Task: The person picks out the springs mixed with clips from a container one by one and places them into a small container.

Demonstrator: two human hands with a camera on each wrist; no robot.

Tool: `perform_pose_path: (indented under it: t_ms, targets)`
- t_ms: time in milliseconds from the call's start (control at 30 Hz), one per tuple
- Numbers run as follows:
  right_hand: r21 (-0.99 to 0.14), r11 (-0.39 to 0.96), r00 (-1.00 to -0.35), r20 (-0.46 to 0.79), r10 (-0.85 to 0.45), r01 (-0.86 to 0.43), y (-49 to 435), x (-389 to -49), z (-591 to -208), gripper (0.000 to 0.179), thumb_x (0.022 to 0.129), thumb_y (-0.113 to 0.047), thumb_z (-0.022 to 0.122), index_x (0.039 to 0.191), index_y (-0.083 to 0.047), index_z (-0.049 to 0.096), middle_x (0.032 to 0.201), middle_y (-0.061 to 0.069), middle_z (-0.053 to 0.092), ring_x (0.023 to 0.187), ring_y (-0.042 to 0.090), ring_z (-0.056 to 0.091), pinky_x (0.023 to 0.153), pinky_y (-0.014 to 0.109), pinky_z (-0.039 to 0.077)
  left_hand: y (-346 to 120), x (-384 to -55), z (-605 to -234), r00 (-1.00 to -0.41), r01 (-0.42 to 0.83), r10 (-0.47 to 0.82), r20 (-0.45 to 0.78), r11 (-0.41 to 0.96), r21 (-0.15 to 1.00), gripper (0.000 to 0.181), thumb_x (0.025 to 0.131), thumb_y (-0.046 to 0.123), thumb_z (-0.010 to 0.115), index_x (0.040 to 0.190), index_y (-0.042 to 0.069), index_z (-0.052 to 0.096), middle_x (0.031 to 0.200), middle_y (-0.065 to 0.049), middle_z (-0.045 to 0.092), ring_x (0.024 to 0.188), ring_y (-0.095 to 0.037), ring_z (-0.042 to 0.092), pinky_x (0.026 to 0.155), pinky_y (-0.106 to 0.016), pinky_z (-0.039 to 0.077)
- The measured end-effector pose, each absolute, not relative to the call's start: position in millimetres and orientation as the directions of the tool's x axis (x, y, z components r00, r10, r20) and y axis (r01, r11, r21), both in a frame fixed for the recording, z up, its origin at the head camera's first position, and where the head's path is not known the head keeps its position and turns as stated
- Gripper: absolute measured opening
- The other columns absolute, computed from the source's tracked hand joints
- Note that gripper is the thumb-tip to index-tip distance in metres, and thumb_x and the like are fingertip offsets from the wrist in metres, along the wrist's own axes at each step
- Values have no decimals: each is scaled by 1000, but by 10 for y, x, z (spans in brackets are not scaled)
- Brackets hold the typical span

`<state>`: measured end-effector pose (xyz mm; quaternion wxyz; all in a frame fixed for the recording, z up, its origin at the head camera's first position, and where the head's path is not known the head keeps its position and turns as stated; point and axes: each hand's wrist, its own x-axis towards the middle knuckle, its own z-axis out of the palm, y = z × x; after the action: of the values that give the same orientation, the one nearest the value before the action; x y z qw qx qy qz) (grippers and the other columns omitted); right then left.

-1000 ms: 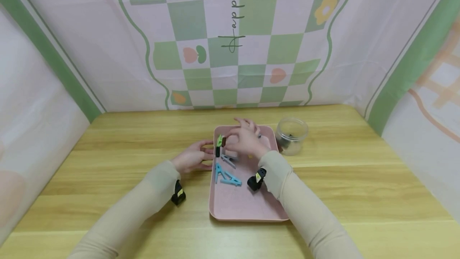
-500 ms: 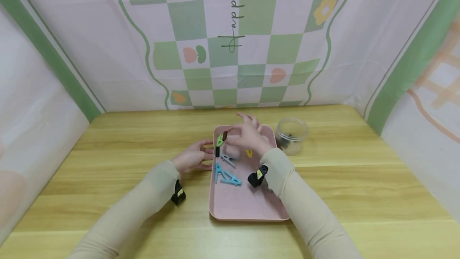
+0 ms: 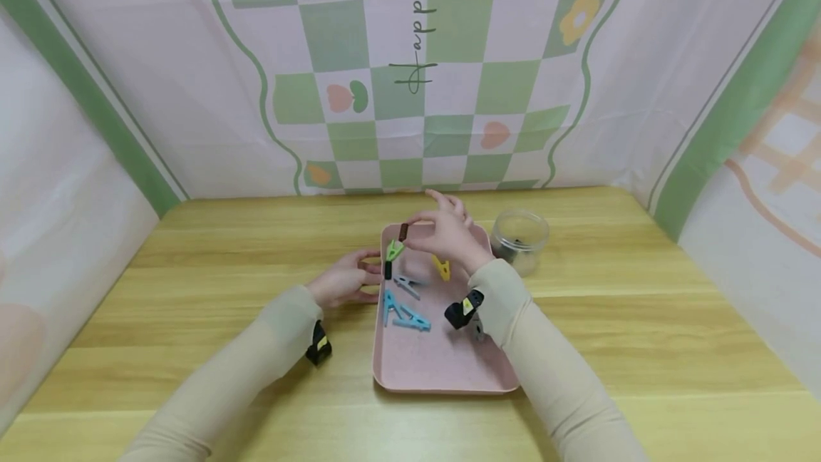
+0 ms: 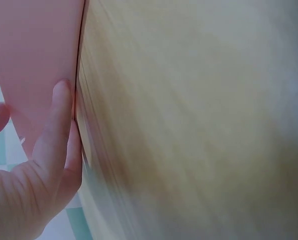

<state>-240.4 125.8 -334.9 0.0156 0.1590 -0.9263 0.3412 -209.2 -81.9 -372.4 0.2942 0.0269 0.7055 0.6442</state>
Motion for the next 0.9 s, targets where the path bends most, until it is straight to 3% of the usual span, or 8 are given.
perform_pose_path:
  t_ms: [333,467,700,900]
  targets:
    - [-628,715,-948,141,-284,-307,1302,-2390,-3276,29,78,-32,76,103,-19,72,157,8,17,141,38,2,110,64,3,-823,-2088,-3723,-831,-329,414,-373,176,928,58,96,-1,46,148,5,21,141,-27,37,123,-37,48,95,-47,51]
    - [-628,725,-956,120,-268,-282,1329,-2383,-3228,29,77,-35,76,103,-22,72,158,4,15,141,36,-1,107,69,11,-817,-2085,-3709,-831,-338,405,-382,178,924,59,95,-1,46,149,6,21,141,-26,37,123,-37,47,95,-47,51]
    - [-585,744,-944,144,-297,-323,1358,-2365,-3138,32,78,-32,76,106,-17,71,157,9,17,140,39,2,111,62,0,-806,-2082,-3674,-828,-350,399,-393,179,919,59,96,-1,46,149,7,22,141,-25,37,124,-36,47,96,-48,50]
    - [-562,752,-937,158,-310,-344,1420,-2326,-3053,32,78,-30,76,106,-16,71,157,11,16,140,40,-1,111,62,-3,-814,-2074,-3675,-826,-349,407,-390,173,921,59,96,-2,45,149,6,20,141,-25,36,124,-36,46,97,-48,50]
